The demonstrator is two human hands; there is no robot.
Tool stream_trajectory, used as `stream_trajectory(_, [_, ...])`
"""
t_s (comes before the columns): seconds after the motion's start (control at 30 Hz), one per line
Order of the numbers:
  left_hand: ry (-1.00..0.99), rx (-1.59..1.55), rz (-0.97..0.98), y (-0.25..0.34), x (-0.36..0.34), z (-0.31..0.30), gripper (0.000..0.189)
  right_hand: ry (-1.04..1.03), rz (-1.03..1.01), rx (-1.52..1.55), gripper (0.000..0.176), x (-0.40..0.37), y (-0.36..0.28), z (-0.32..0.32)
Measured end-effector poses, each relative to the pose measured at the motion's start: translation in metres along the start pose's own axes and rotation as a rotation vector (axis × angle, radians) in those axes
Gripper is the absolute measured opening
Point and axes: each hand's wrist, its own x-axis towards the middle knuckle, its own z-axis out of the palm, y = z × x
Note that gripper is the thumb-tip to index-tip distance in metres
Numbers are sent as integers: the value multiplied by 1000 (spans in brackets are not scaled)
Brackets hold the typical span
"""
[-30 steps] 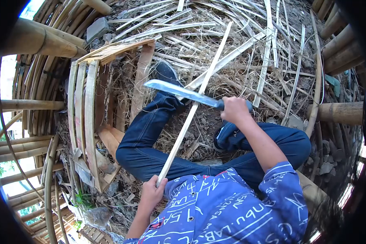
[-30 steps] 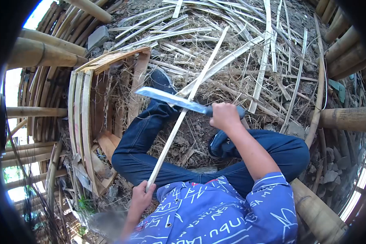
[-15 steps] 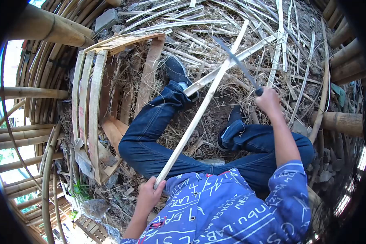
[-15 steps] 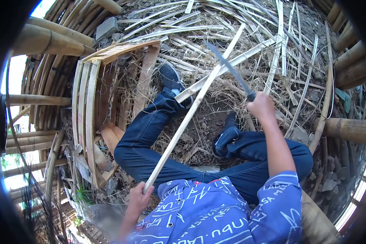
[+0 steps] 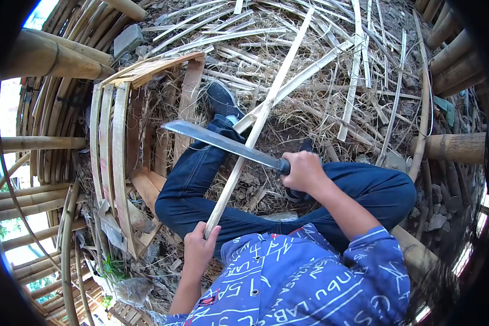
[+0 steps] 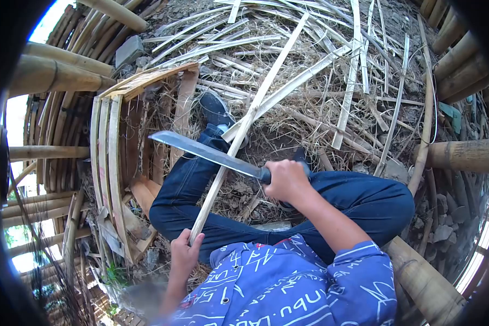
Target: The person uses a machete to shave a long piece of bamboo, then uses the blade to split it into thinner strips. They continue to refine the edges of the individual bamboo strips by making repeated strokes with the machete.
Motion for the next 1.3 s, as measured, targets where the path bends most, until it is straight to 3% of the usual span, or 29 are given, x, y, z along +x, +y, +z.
stream_trajectory(0.2, [-4, -38, 26, 11, -7, -1, 32, 127, -116, -182, 23, 32, 32, -14])
stream_trajectory(0.3, [-28, -34, -87, -2, -18, -10, 31, 182, 167, -311, 23, 48, 45, -31])
stream_trajectory(0.4, [-64, -61, -136, -19, -47, -22, 31, 255, 532, -218, 30, 73, 134, -59])
stream_trajectory(0.47, [-54, 31, -136, -7, -49, -24, 33, 291, 554, -227, 28, 56, 127, -93])
stream_trajectory(0.57, [-86, 67, -30, 1, -39, -13, 32, 306, 541, -243, 26, 51, 134, -80])
stream_trajectory(0.67, [-61, 20, 18, 18, -15, -4, 31, 317, 345, -17, 24, 42, 100, -58])
stream_trajectory(0.73, [-37, -15, 42, 28, -2, -3, 27, 249, 280, 122, 27, 26, 60, -48])
stream_trajectory(0.97, [-34, -32, 52, 39, 22, 7, 21, -229, 7, 138, 26, -22, -34, 17])
stream_trajectory(1.07, [-72, -41, 43, 37, 21, 14, 23, -273, -78, 142, 27, -31, -52, 33])
stream_trajectory(1.2, [-76, -62, 21, 27, 12, 17, 21, -237, 3, -72, 31, -7, -38, 16])
stream_trajectory(1.3, [-58, -74, 34, 21, 2, 16, 22, -44, 216, -135, 27, 31, 30, 16])
